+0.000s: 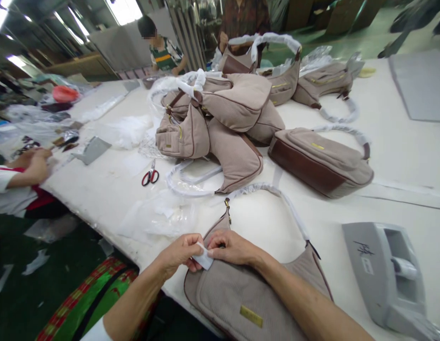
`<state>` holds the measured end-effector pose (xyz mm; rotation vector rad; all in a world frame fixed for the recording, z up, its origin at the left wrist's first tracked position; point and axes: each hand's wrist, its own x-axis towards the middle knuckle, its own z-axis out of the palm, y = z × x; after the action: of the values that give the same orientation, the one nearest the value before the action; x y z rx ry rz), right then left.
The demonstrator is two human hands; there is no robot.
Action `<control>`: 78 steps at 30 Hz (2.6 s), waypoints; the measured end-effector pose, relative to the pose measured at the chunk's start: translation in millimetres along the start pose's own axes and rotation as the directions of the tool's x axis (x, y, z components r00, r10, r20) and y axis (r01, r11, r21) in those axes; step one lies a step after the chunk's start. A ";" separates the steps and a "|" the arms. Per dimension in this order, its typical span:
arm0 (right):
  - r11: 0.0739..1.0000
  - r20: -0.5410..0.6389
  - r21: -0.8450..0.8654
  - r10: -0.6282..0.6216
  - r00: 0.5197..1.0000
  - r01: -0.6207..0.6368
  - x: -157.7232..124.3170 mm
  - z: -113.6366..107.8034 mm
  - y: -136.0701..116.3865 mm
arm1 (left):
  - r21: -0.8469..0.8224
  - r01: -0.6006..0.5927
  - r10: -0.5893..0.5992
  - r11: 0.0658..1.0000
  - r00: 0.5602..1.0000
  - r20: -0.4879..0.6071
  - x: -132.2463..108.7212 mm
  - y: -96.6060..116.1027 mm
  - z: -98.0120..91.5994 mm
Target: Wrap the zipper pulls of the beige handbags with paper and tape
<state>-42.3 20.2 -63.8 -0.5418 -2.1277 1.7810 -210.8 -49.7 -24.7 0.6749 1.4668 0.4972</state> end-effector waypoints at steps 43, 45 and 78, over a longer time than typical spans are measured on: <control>0.993 0.142 0.093 0.052 0.989 -0.066 3.3 29.0 -10.1 | 0.092 -0.260 0.275 0.961 0.919 -0.282 -39.0 -41.5 16.8; 0.988 0.108 0.128 0.070 0.992 -0.084 2.4 29.9 -7.6 | 0.100 -0.266 0.284 0.959 0.911 -0.299 -41.0 -42.2 19.1; 0.951 -0.059 -0.238 0.186 0.981 -0.195 4.6 48.3 -22.5 | -0.386 -0.229 0.066 0.894 0.918 -0.392 -33.3 -66.5 34.2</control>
<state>-71.0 -22.9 -50.2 -0.8615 -2.3540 1.5965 -185.1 -124.3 -46.5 0.3532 1.5876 1.0812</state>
